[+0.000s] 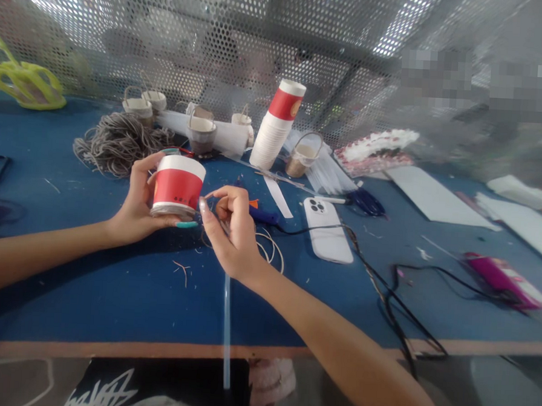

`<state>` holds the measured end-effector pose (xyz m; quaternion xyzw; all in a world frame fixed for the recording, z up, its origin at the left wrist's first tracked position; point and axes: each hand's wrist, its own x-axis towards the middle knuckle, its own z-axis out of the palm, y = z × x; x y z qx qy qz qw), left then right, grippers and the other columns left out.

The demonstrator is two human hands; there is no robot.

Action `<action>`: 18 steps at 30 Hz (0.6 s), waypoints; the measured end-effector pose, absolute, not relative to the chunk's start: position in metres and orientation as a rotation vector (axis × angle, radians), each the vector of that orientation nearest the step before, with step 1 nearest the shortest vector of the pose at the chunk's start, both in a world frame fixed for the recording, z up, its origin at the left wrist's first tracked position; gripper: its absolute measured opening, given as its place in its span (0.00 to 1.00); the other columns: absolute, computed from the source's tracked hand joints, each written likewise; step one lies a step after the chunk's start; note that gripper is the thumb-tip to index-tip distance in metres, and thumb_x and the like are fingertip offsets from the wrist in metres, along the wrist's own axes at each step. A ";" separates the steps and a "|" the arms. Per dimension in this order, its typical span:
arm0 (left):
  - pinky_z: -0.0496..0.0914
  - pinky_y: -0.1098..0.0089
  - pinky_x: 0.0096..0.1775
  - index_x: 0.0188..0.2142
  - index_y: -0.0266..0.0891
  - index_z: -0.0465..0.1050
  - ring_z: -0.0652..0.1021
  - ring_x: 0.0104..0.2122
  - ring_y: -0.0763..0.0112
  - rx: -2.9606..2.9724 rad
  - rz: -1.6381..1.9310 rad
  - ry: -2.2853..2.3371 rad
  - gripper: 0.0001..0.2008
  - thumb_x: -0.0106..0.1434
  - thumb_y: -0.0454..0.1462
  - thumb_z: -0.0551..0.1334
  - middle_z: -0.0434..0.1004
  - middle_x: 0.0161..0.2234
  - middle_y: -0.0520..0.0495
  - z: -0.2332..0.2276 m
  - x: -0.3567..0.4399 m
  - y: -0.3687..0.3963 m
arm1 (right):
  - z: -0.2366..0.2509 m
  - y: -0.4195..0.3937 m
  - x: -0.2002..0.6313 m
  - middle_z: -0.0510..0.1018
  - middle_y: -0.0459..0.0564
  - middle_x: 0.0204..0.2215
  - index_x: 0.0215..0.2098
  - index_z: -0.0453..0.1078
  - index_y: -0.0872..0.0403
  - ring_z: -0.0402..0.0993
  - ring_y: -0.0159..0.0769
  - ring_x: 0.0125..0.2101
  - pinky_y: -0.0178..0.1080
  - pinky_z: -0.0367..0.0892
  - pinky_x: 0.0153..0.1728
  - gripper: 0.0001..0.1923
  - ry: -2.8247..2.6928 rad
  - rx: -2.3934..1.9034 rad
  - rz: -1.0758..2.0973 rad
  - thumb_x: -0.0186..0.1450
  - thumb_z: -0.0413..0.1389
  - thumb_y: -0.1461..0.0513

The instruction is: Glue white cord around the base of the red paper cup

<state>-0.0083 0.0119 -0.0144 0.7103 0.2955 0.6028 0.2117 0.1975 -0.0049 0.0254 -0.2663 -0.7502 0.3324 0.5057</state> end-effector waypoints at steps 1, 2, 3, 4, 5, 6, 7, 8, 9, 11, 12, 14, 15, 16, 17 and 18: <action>0.78 0.54 0.49 0.63 0.53 0.49 0.72 0.55 0.52 1.983 1.678 0.818 0.50 0.47 0.51 0.75 0.52 0.62 0.38 -0.015 -0.008 0.012 | 0.026 -0.005 0.197 0.55 0.39 0.26 0.46 0.59 0.47 0.55 0.29 0.24 0.37 0.55 0.25 0.08 -1.808 -0.638 0.797 0.71 0.53 0.60; 0.78 0.54 0.49 0.63 0.52 0.49 0.72 0.56 0.52 1.992 1.684 0.816 0.50 0.47 0.52 0.75 0.52 0.62 0.38 -0.015 -0.009 0.013 | 0.026 -0.006 0.197 0.55 0.39 0.26 0.46 0.59 0.47 0.55 0.29 0.24 0.37 0.55 0.25 0.08 -1.806 -0.632 0.792 0.70 0.53 0.60; 0.78 0.54 0.50 0.63 0.52 0.49 0.72 0.56 0.51 2.000 1.689 0.815 0.50 0.47 0.52 0.75 0.52 0.62 0.38 -0.015 -0.009 0.013 | 0.027 -0.006 0.196 0.55 0.39 0.25 0.46 0.59 0.47 0.55 0.29 0.24 0.37 0.55 0.24 0.08 -1.805 -0.626 0.785 0.70 0.54 0.60; 0.77 0.54 0.51 0.63 0.52 0.49 0.72 0.56 0.51 2.010 1.694 0.815 0.50 0.47 0.52 0.74 0.52 0.62 0.38 -0.015 -0.009 0.013 | 0.027 -0.006 0.195 0.54 0.38 0.25 0.46 0.59 0.47 0.54 0.29 0.24 0.36 0.54 0.24 0.09 -1.806 -0.623 0.779 0.70 0.54 0.60; 0.77 0.53 0.51 0.63 0.52 0.49 0.71 0.56 0.51 2.024 1.699 0.815 0.50 0.47 0.53 0.74 0.52 0.62 0.38 -0.015 -0.009 0.014 | 0.028 -0.007 0.195 0.54 0.38 0.25 0.46 0.59 0.47 0.54 0.29 0.23 0.36 0.54 0.23 0.09 -1.810 -0.620 0.776 0.70 0.54 0.60; 0.76 0.53 0.52 0.64 0.52 0.49 0.71 0.56 0.51 2.040 1.704 0.814 0.51 0.47 0.53 0.74 0.52 0.62 0.38 -0.015 -0.009 0.014 | 0.029 -0.007 0.194 0.54 0.38 0.25 0.46 0.58 0.47 0.53 0.29 0.23 0.36 0.53 0.23 0.09 -1.817 -0.619 0.773 0.69 0.54 0.61; 0.76 0.53 0.52 0.64 0.52 0.49 0.71 0.56 0.51 2.058 1.710 0.814 0.51 0.47 0.53 0.74 0.52 0.62 0.38 -0.015 -0.008 0.014 | 0.030 -0.007 0.194 0.54 0.38 0.25 0.46 0.58 0.47 0.53 0.28 0.23 0.36 0.53 0.23 0.10 -1.826 -0.620 0.770 0.69 0.55 0.61; 0.77 0.54 0.51 0.64 0.52 0.49 0.72 0.56 0.52 2.074 1.716 0.813 0.51 0.47 0.53 0.74 0.52 0.62 0.38 -0.015 -0.008 0.014 | 0.031 -0.008 0.193 0.54 0.38 0.25 0.46 0.58 0.47 0.53 0.28 0.22 0.36 0.53 0.22 0.11 -1.836 -0.620 0.766 0.68 0.55 0.61; 0.77 0.54 0.51 0.64 0.52 0.49 0.72 0.56 0.51 2.085 1.723 0.811 0.51 0.47 0.54 0.74 0.52 0.62 0.39 -0.014 -0.008 0.015 | 0.031 -0.008 0.193 0.54 0.38 0.25 0.46 0.57 0.47 0.53 0.28 0.22 0.36 0.53 0.22 0.11 -1.844 -0.620 0.758 0.68 0.55 0.61; 0.78 0.55 0.50 0.64 0.52 0.49 0.72 0.56 0.51 2.090 1.734 0.809 0.50 0.48 0.54 0.73 0.52 0.62 0.39 -0.014 -0.008 0.015 | 0.031 -0.009 0.193 0.54 0.38 0.25 0.46 0.57 0.47 0.53 0.28 0.22 0.36 0.54 0.22 0.12 -1.854 -0.625 0.741 0.68 0.55 0.61; 0.78 0.55 0.49 0.64 0.52 0.49 0.72 0.56 0.51 2.090 1.734 0.811 0.50 0.48 0.54 0.73 0.52 0.62 0.39 -0.014 -0.008 0.015 | 0.031 -0.010 0.193 0.54 0.38 0.25 0.46 0.57 0.47 0.53 0.28 0.22 0.36 0.54 0.22 0.12 -1.855 -0.631 0.731 0.67 0.55 0.61; 0.78 0.55 0.50 0.64 0.52 0.49 0.71 0.57 0.51 2.093 1.725 0.819 0.51 0.48 0.55 0.73 0.52 0.63 0.39 -0.013 -0.008 0.014 | 0.030 -0.011 0.193 0.54 0.38 0.25 0.46 0.56 0.47 0.53 0.28 0.22 0.36 0.54 0.22 0.13 -1.852 -0.645 0.712 0.67 0.55 0.62; 0.78 0.55 0.50 0.64 0.52 0.49 0.71 0.57 0.51 2.098 1.717 0.820 0.51 0.48 0.55 0.73 0.52 0.63 0.39 -0.013 -0.008 0.014 | 0.029 -0.011 0.193 0.54 0.38 0.25 0.46 0.56 0.47 0.54 0.28 0.23 0.36 0.54 0.22 0.13 -1.851 -0.651 0.705 0.67 0.55 0.62; 0.78 0.55 0.50 0.64 0.52 0.49 0.71 0.57 0.51 2.101 1.711 0.816 0.51 0.48 0.55 0.73 0.52 0.63 0.39 -0.012 -0.008 0.014 | 0.029 -0.011 0.193 0.54 0.38 0.25 0.46 0.56 0.47 0.54 0.28 0.23 0.36 0.55 0.22 0.13 -1.851 -0.650 0.702 0.67 0.55 0.62; 0.77 0.56 0.50 0.64 0.52 0.49 0.71 0.57 0.51 2.100 1.706 0.811 0.51 0.48 0.55 0.73 0.52 0.62 0.39 -0.012 -0.008 0.013 | 0.028 -0.011 0.193 0.54 0.38 0.25 0.47 0.56 0.46 0.54 0.28 0.23 0.36 0.55 0.22 0.13 -1.853 -0.640 0.701 0.67 0.55 0.61; 0.78 0.56 0.50 0.64 0.52 0.48 0.71 0.57 0.51 2.098 1.700 0.805 0.50 0.48 0.55 0.73 0.52 0.62 0.39 -0.011 -0.008 0.013 | 0.028 -0.010 0.193 0.54 0.39 0.26 0.47 0.56 0.46 0.55 0.28 0.24 0.36 0.56 0.22 0.13 -1.855 -0.629 0.703 0.67 0.55 0.61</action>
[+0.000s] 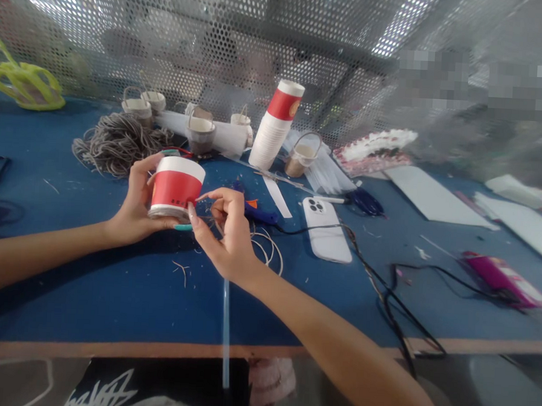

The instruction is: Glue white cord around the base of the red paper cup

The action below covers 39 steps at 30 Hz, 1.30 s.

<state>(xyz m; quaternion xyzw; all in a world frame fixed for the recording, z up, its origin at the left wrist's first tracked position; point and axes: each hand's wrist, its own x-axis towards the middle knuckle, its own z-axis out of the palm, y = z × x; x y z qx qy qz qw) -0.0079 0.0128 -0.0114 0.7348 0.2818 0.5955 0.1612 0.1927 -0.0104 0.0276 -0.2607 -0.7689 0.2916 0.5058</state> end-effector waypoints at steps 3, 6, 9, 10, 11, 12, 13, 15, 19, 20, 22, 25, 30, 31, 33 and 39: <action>0.78 0.57 0.48 0.64 0.52 0.48 0.72 0.55 0.52 2.094 1.672 0.799 0.51 0.47 0.55 0.73 0.52 0.62 0.39 -0.010 -0.008 0.011 | 0.027 -0.009 0.194 0.56 0.41 0.29 0.47 0.56 0.45 0.58 0.29 0.26 0.36 0.58 0.23 0.15 -1.861 -0.607 0.715 0.66 0.56 0.59; 0.79 0.57 0.47 0.64 0.53 0.49 0.73 0.54 0.52 2.095 1.645 0.795 0.51 0.47 0.54 0.74 0.53 0.62 0.39 -0.010 -0.008 0.011 | 0.028 -0.008 0.195 0.58 0.42 0.32 0.47 0.55 0.45 0.59 0.30 0.28 0.36 0.60 0.24 0.17 -1.869 -0.618 0.728 0.64 0.58 0.57; 0.79 0.58 0.47 0.63 0.53 0.49 0.74 0.53 0.54 2.073 1.638 0.779 0.50 0.46 0.54 0.74 0.54 0.63 0.39 -0.010 -0.009 0.012 | 0.030 -0.009 0.195 0.59 0.43 0.33 0.47 0.55 0.45 0.60 0.30 0.30 0.37 0.62 0.26 0.17 -1.874 -0.622 0.719 0.64 0.57 0.57; 0.78 0.58 0.47 0.63 0.53 0.50 0.74 0.53 0.54 2.067 1.638 0.774 0.50 0.46 0.54 0.74 0.54 0.63 0.39 -0.010 -0.009 0.012 | 0.030 -0.009 0.195 0.59 0.43 0.33 0.47 0.55 0.46 0.61 0.31 0.31 0.37 0.62 0.27 0.17 -1.875 -0.620 0.712 0.64 0.57 0.58; 0.78 0.58 0.47 0.63 0.53 0.50 0.74 0.53 0.54 2.063 1.637 0.770 0.50 0.46 0.54 0.74 0.54 0.63 0.39 -0.011 -0.009 0.012 | 0.030 -0.009 0.195 0.59 0.42 0.33 0.47 0.55 0.46 0.61 0.31 0.31 0.38 0.63 0.28 0.17 -1.877 -0.614 0.706 0.64 0.57 0.58; 0.78 0.58 0.47 0.63 0.53 0.50 0.74 0.53 0.54 2.063 1.636 0.767 0.50 0.47 0.54 0.74 0.54 0.63 0.39 -0.011 -0.009 0.012 | 0.030 -0.009 0.195 0.58 0.42 0.32 0.47 0.55 0.46 0.61 0.31 0.31 0.37 0.63 0.28 0.17 -1.880 -0.608 0.700 0.64 0.57 0.59; 0.78 0.58 0.47 0.63 0.54 0.50 0.74 0.53 0.54 2.065 1.633 0.764 0.50 0.47 0.54 0.74 0.53 0.63 0.39 -0.011 -0.009 0.012 | 0.029 -0.009 0.195 0.58 0.42 0.32 0.48 0.55 0.46 0.61 0.31 0.31 0.37 0.63 0.28 0.17 -1.884 -0.603 0.694 0.64 0.57 0.59; 0.79 0.58 0.46 0.63 0.54 0.49 0.74 0.53 0.54 2.070 1.617 0.762 0.50 0.47 0.54 0.74 0.54 0.63 0.39 -0.011 -0.010 0.012 | 0.028 -0.009 0.196 0.58 0.42 0.32 0.48 0.56 0.46 0.60 0.31 0.31 0.37 0.62 0.28 0.18 -1.890 -0.605 0.681 0.64 0.58 0.60; 0.78 0.57 0.47 0.63 0.53 0.49 0.74 0.53 0.53 2.053 1.587 0.764 0.50 0.47 0.54 0.73 0.59 0.60 0.40 -0.010 -0.010 0.011 | 0.027 -0.008 0.197 0.60 0.43 0.34 0.48 0.56 0.46 0.61 0.31 0.31 0.38 0.62 0.28 0.16 -1.913 -0.595 0.663 0.65 0.56 0.61; 0.77 0.55 0.48 0.63 0.53 0.50 0.74 0.54 0.52 2.050 1.599 0.765 0.50 0.47 0.55 0.74 0.61 0.60 0.40 -0.009 -0.010 0.011 | 0.027 -0.008 0.197 0.60 0.43 0.34 0.48 0.56 0.46 0.62 0.32 0.32 0.39 0.62 0.29 0.15 -1.922 -0.587 0.657 0.65 0.55 0.61; 0.75 0.51 0.52 0.62 0.52 0.52 0.71 0.57 0.49 2.049 1.640 0.775 0.50 0.45 0.56 0.74 0.62 0.58 0.40 -0.009 -0.011 0.012 | 0.026 -0.008 0.199 0.61 0.44 0.34 0.48 0.57 0.46 0.62 0.32 0.32 0.40 0.63 0.30 0.15 -1.934 -0.581 0.649 0.65 0.54 0.61; 0.73 0.47 0.54 0.61 0.52 0.55 0.68 0.60 0.46 2.051 1.671 0.788 0.50 0.43 0.57 0.74 0.63 0.58 0.40 -0.007 -0.011 0.011 | 0.025 -0.007 0.201 0.61 0.44 0.34 0.49 0.57 0.46 0.62 0.33 0.32 0.39 0.63 0.29 0.15 -1.943 -0.569 0.679 0.65 0.54 0.61; 0.73 0.46 0.53 0.62 0.52 0.55 0.70 0.58 0.47 2.048 1.651 0.762 0.49 0.45 0.57 0.74 0.64 0.57 0.40 -0.007 -0.011 0.011 | 0.028 -0.004 0.205 0.64 0.47 0.39 0.53 0.58 0.43 0.64 0.38 0.37 0.45 0.65 0.34 0.21 -1.995 -0.412 0.507 0.62 0.55 0.62; 0.74 0.47 0.53 0.62 0.53 0.55 0.70 0.58 0.47 2.045 1.642 0.754 0.49 0.45 0.56 0.74 0.64 0.57 0.40 -0.007 -0.011 0.011 | 0.030 -0.004 0.206 0.64 0.48 0.40 0.54 0.59 0.42 0.64 0.41 0.39 0.47 0.66 0.35 0.23 -2.023 -0.387 0.451 0.62 0.55 0.62; 0.75 0.48 0.52 0.62 0.53 0.54 0.70 0.58 0.48 2.036 1.617 0.742 0.49 0.45 0.56 0.74 0.64 0.57 0.41 -0.007 -0.012 0.012 | 0.033 -0.005 0.207 0.64 0.49 0.40 0.55 0.59 0.41 0.62 0.43 0.40 0.51 0.65 0.37 0.25 -2.075 -0.377 0.361 0.60 0.54 0.63; 0.74 0.49 0.52 0.62 0.53 0.53 0.70 0.58 0.48 1.980 1.588 0.740 0.49 0.45 0.54 0.75 0.64 0.58 0.41 -0.008 -0.012 0.011 | 0.038 -0.005 0.207 0.63 0.49 0.38 0.54 0.62 0.39 0.60 0.44 0.39 0.51 0.63 0.37 0.25 -2.132 -0.394 0.219 0.59 0.54 0.62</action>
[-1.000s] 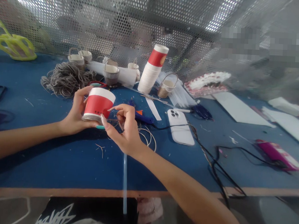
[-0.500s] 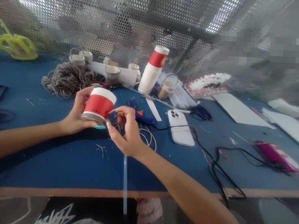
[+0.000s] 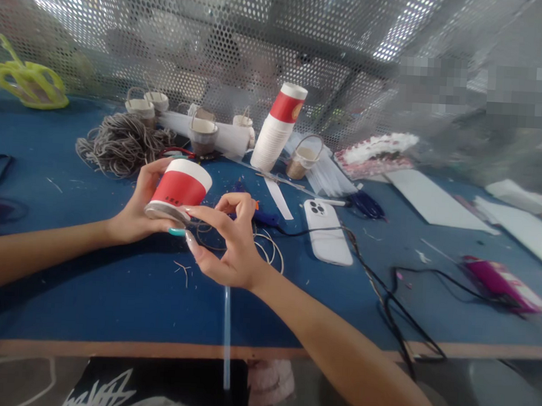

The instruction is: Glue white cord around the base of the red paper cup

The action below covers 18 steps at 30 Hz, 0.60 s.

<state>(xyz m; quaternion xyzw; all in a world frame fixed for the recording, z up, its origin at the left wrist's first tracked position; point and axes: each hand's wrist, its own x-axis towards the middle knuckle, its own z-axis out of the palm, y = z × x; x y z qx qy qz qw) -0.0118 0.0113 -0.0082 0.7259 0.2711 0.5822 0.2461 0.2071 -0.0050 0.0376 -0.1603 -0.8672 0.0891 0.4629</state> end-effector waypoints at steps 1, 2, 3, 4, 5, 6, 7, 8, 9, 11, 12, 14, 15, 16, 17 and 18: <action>0.74 0.49 0.52 0.62 0.54 0.53 0.70 0.58 0.48 1.975 1.587 0.732 0.49 0.45 0.54 0.75 0.63 0.58 0.41 -0.008 -0.012 0.011 | 0.037 -0.004 0.207 0.63 0.49 0.38 0.54 0.63 0.39 0.60 0.44 0.40 0.51 0.63 0.37 0.25 -2.133 -0.382 0.209 0.59 0.53 0.62; 0.74 0.49 0.52 0.62 0.54 0.53 0.70 0.58 0.48 1.970 1.586 0.722 0.49 0.45 0.53 0.75 0.63 0.58 0.41 -0.008 -0.012 0.011 | 0.037 -0.004 0.207 0.63 0.49 0.38 0.55 0.63 0.39 0.61 0.44 0.40 0.51 0.63 0.37 0.26 -2.130 -0.370 0.200 0.59 0.54 0.62; 0.75 0.50 0.52 0.62 0.54 0.53 0.70 0.57 0.48 1.967 1.584 0.711 0.49 0.45 0.53 0.75 0.63 0.58 0.41 -0.008 -0.011 0.011 | 0.036 -0.004 0.207 0.63 0.49 0.39 0.55 0.62 0.39 0.61 0.44 0.40 0.50 0.63 0.37 0.27 -2.123 -0.356 0.187 0.58 0.54 0.62; 0.75 0.51 0.51 0.62 0.54 0.53 0.71 0.57 0.49 1.963 1.578 0.702 0.49 0.45 0.53 0.75 0.63 0.58 0.41 -0.008 -0.011 0.010 | 0.036 -0.003 0.207 0.63 0.49 0.39 0.56 0.62 0.39 0.61 0.44 0.40 0.50 0.64 0.37 0.28 -2.115 -0.350 0.170 0.58 0.54 0.62; 0.75 0.51 0.51 0.62 0.54 0.53 0.71 0.57 0.49 1.956 1.571 0.698 0.49 0.45 0.52 0.75 0.63 0.58 0.41 -0.007 -0.011 0.010 | 0.035 -0.003 0.208 0.62 0.49 0.39 0.56 0.61 0.39 0.61 0.43 0.40 0.49 0.64 0.36 0.29 -2.110 -0.355 0.148 0.57 0.54 0.63; 0.76 0.52 0.51 0.62 0.54 0.53 0.71 0.56 0.50 1.945 1.563 0.697 0.49 0.45 0.52 0.76 0.63 0.58 0.41 -0.006 -0.011 0.010 | 0.035 -0.004 0.208 0.62 0.48 0.39 0.57 0.61 0.39 0.62 0.43 0.40 0.49 0.64 0.36 0.29 -2.114 -0.368 0.124 0.57 0.54 0.63; 0.76 0.53 0.50 0.62 0.53 0.53 0.71 0.56 0.51 1.933 1.556 0.698 0.49 0.46 0.52 0.76 0.63 0.58 0.42 -0.006 -0.011 0.009 | 0.036 -0.004 0.208 0.61 0.48 0.39 0.56 0.62 0.39 0.62 0.42 0.40 0.48 0.64 0.37 0.29 -2.123 -0.384 0.103 0.57 0.54 0.63; 0.76 0.54 0.50 0.62 0.53 0.54 0.72 0.56 0.52 1.919 1.553 0.697 0.48 0.46 0.51 0.76 0.63 0.57 0.42 -0.005 -0.011 0.009 | 0.036 -0.004 0.208 0.61 0.48 0.38 0.56 0.63 0.40 0.62 0.42 0.40 0.48 0.64 0.37 0.28 -2.134 -0.398 0.086 0.57 0.54 0.63; 0.76 0.54 0.50 0.62 0.53 0.54 0.72 0.55 0.52 1.907 1.553 0.694 0.48 0.46 0.51 0.76 0.63 0.57 0.42 -0.004 -0.010 0.008 | 0.036 -0.005 0.209 0.61 0.48 0.38 0.55 0.63 0.41 0.63 0.41 0.40 0.48 0.63 0.37 0.26 -2.142 -0.407 0.077 0.57 0.54 0.63; 0.76 0.54 0.50 0.61 0.53 0.55 0.71 0.56 0.52 1.893 1.559 0.684 0.47 0.46 0.50 0.76 0.63 0.57 0.42 -0.004 -0.010 0.007 | 0.037 -0.006 0.208 0.61 0.48 0.38 0.53 0.64 0.42 0.63 0.41 0.40 0.48 0.64 0.37 0.25 -2.136 -0.397 0.076 0.57 0.53 0.63; 0.76 0.54 0.50 0.61 0.53 0.55 0.71 0.56 0.51 1.890 1.560 0.682 0.47 0.46 0.50 0.76 0.62 0.57 0.42 -0.004 -0.010 0.007 | 0.037 -0.006 0.208 0.61 0.48 0.38 0.53 0.63 0.42 0.63 0.41 0.40 0.47 0.64 0.36 0.25 -2.121 -0.388 0.078 0.57 0.54 0.63; 0.77 0.54 0.49 0.61 0.53 0.55 0.71 0.55 0.51 1.885 1.556 0.682 0.47 0.45 0.49 0.77 0.62 0.58 0.41 -0.004 -0.010 0.007 | 0.037 -0.006 0.207 0.62 0.47 0.37 0.53 0.62 0.40 0.64 0.42 0.40 0.47 0.65 0.35 0.27 -2.095 -0.382 0.078 0.56 0.55 0.64; 0.77 0.55 0.49 0.61 0.53 0.55 0.72 0.55 0.51 1.884 1.553 0.682 0.48 0.45 0.49 0.77 0.62 0.58 0.41 -0.004 -0.010 0.007 | 0.037 -0.007 0.206 0.62 0.47 0.37 0.54 0.61 0.40 0.64 0.42 0.39 0.46 0.65 0.34 0.28 -2.086 -0.381 0.083 0.56 0.55 0.64; 0.77 0.55 0.48 0.61 0.54 0.55 0.72 0.55 0.52 1.884 1.551 0.681 0.48 0.45 0.49 0.76 0.61 0.58 0.42 -0.004 -0.010 0.007 | 0.037 -0.007 0.206 0.63 0.48 0.38 0.54 0.61 0.40 0.63 0.41 0.39 0.46 0.65 0.34 0.29 -2.086 -0.381 0.089 0.56 0.55 0.64; 0.77 0.55 0.48 0.61 0.54 0.55 0.72 0.55 0.52 1.886 1.549 0.681 0.48 0.45 0.50 0.76 0.62 0.58 0.42 -0.004 -0.010 0.008 | 0.037 -0.007 0.206 0.64 0.48 0.38 0.55 0.61 0.41 0.63 0.41 0.39 0.46 0.66 0.34 0.28 -2.093 -0.387 0.094 0.56 0.55 0.64; 0.77 0.55 0.49 0.61 0.54 0.55 0.72 0.54 0.52 1.888 1.549 0.683 0.48 0.46 0.50 0.76 0.62 0.58 0.42 -0.004 -0.010 0.008 | 0.037 -0.008 0.206 0.64 0.48 0.38 0.55 0.61 0.42 0.63 0.41 0.39 0.46 0.66 0.34 0.27 -2.106 -0.394 0.094 0.57 0.55 0.64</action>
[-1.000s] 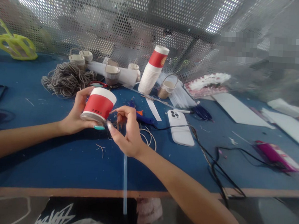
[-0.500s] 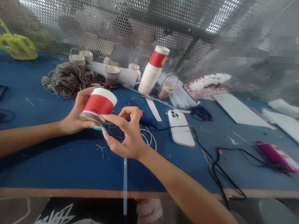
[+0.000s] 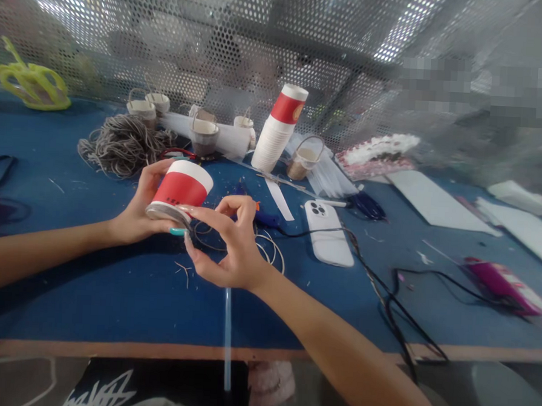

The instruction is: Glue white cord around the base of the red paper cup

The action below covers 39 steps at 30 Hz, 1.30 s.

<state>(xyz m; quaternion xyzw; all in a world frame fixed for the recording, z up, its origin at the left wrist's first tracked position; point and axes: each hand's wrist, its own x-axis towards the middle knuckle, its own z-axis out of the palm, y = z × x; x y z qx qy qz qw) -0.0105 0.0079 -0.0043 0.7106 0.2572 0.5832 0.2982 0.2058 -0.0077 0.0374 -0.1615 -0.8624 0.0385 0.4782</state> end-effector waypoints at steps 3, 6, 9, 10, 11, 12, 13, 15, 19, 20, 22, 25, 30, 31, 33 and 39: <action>0.77 0.54 0.49 0.61 0.53 0.54 0.72 0.55 0.52 1.892 1.555 0.689 0.48 0.46 0.51 0.76 0.62 0.57 0.42 -0.005 -0.010 0.008 | 0.038 -0.008 0.206 0.65 0.48 0.37 0.52 0.63 0.44 0.64 0.41 0.37 0.48 0.65 0.35 0.23 -2.124 -0.431 0.056 0.58 0.55 0.63; 0.76 0.53 0.50 0.61 0.54 0.54 0.72 0.55 0.52 1.901 1.563 0.679 0.47 0.46 0.51 0.76 0.62 0.58 0.42 -0.005 -0.010 0.008 | 0.039 -0.008 0.206 0.64 0.47 0.35 0.49 0.63 0.43 0.64 0.40 0.36 0.46 0.65 0.34 0.22 -2.088 -0.436 0.019 0.57 0.57 0.63; 0.77 0.54 0.49 0.61 0.54 0.54 0.72 0.54 0.52 1.908 1.566 0.691 0.47 0.46 0.51 0.75 0.61 0.58 0.42 -0.005 -0.010 0.008 | 0.040 -0.008 0.205 0.66 0.48 0.36 0.50 0.63 0.45 0.63 0.40 0.37 0.45 0.65 0.33 0.22 -2.065 -0.404 0.023 0.58 0.58 0.63; 0.77 0.54 0.49 0.61 0.54 0.54 0.72 0.54 0.52 1.909 1.568 0.695 0.47 0.47 0.52 0.75 0.61 0.58 0.42 -0.005 -0.010 0.008 | 0.041 -0.009 0.204 0.66 0.48 0.36 0.51 0.63 0.45 0.63 0.40 0.37 0.45 0.66 0.33 0.22 -2.069 -0.410 0.027 0.58 0.58 0.63; 0.77 0.54 0.49 0.61 0.54 0.54 0.72 0.54 0.52 1.910 1.569 0.697 0.47 0.47 0.53 0.75 0.61 0.57 0.42 -0.005 -0.010 0.009 | 0.041 -0.009 0.204 0.65 0.48 0.37 0.52 0.63 0.45 0.64 0.40 0.37 0.45 0.66 0.34 0.22 -2.080 -0.424 0.028 0.59 0.58 0.63; 0.77 0.54 0.49 0.61 0.54 0.54 0.72 0.54 0.52 1.912 1.569 0.698 0.47 0.47 0.53 0.74 0.61 0.57 0.42 -0.005 -0.010 0.009 | 0.041 -0.010 0.204 0.64 0.48 0.37 0.52 0.63 0.45 0.64 0.40 0.37 0.45 0.67 0.34 0.22 -2.096 -0.446 0.025 0.60 0.58 0.62; 0.77 0.54 0.49 0.61 0.54 0.54 0.72 0.54 0.52 1.915 1.569 0.698 0.47 0.47 0.53 0.74 0.61 0.57 0.42 -0.005 -0.010 0.009 | 0.040 -0.010 0.205 0.64 0.48 0.36 0.53 0.64 0.45 0.64 0.39 0.37 0.45 0.67 0.33 0.22 -2.107 -0.470 0.014 0.60 0.58 0.61; 0.77 0.54 0.49 0.61 0.54 0.53 0.72 0.54 0.53 1.922 1.564 0.697 0.47 0.47 0.53 0.74 0.61 0.57 0.42 -0.005 -0.011 0.009 | 0.039 -0.010 0.206 0.62 0.47 0.35 0.52 0.66 0.44 0.65 0.38 0.36 0.44 0.67 0.33 0.20 -2.107 -0.495 -0.026 0.62 0.59 0.60; 0.76 0.54 0.49 0.62 0.55 0.54 0.72 0.53 0.54 1.923 1.564 0.711 0.47 0.47 0.53 0.74 0.61 0.56 0.42 -0.007 -0.013 0.010 | 0.037 -0.006 0.209 0.61 0.47 0.35 0.51 0.69 0.45 0.66 0.37 0.35 0.42 0.67 0.32 0.16 -2.047 -0.446 -0.133 0.65 0.58 0.59; 0.76 0.53 0.50 0.62 0.55 0.54 0.73 0.52 0.54 1.918 1.565 0.719 0.47 0.48 0.53 0.74 0.61 0.56 0.43 -0.007 -0.013 0.011 | 0.037 -0.005 0.210 0.62 0.47 0.35 0.52 0.69 0.45 0.66 0.37 0.35 0.42 0.67 0.31 0.16 -2.039 -0.443 -0.153 0.66 0.58 0.58; 0.75 0.51 0.51 0.63 0.56 0.53 0.73 0.52 0.54 1.909 1.558 0.739 0.47 0.48 0.53 0.74 0.61 0.56 0.43 -0.009 -0.015 0.012 | 0.036 -0.003 0.212 0.63 0.48 0.37 0.55 0.67 0.41 0.67 0.38 0.37 0.43 0.69 0.32 0.20 -2.045 -0.463 -0.154 0.65 0.59 0.57; 0.72 0.47 0.54 0.65 0.58 0.47 0.72 0.54 0.51 1.911 1.557 0.774 0.53 0.47 0.52 0.75 0.60 0.57 0.43 -0.010 -0.015 0.013 | 0.032 0.000 0.211 0.66 0.50 0.45 0.63 0.58 0.36 0.69 0.45 0.46 0.51 0.72 0.43 0.34 -2.087 -0.522 0.046 0.61 0.63 0.53; 0.67 0.42 0.58 0.67 0.57 0.43 0.65 0.62 0.41 1.932 1.560 0.805 0.56 0.47 0.51 0.75 0.53 0.64 0.41 -0.005 -0.012 0.008 | 0.025 0.004 0.206 0.49 0.54 0.70 0.71 0.36 0.44 0.50 0.54 0.68 0.60 0.54 0.65 0.52 -2.191 -0.465 0.559 0.58 0.62 0.53; 0.68 0.42 0.58 0.67 0.57 0.43 0.64 0.62 0.40 1.942 1.547 0.797 0.56 0.47 0.51 0.75 0.51 0.66 0.41 -0.004 -0.012 0.007 | 0.024 0.005 0.206 0.45 0.53 0.72 0.72 0.34 0.45 0.46 0.52 0.70 0.58 0.51 0.67 0.52 -2.218 -0.458 0.612 0.59 0.61 0.56; 0.69 0.43 0.57 0.67 0.57 0.44 0.64 0.63 0.40 1.956 1.523 0.774 0.55 0.47 0.51 0.75 0.48 0.67 0.41 -0.003 -0.011 0.007 | 0.022 0.005 0.204 0.42 0.53 0.73 0.72 0.32 0.46 0.42 0.49 0.71 0.56 0.47 0.69 0.51 -2.242 -0.455 0.655 0.60 0.59 0.61; 0.71 0.44 0.56 0.67 0.58 0.44 0.66 0.61 0.43 1.931 1.457 0.705 0.55 0.47 0.50 0.75 0.48 0.68 0.41 -0.003 -0.011 0.008 | 0.019 0.006 0.203 0.43 0.53 0.73 0.72 0.33 0.45 0.43 0.47 0.71 0.56 0.47 0.69 0.49 -2.216 -0.451 0.591 0.62 0.58 0.64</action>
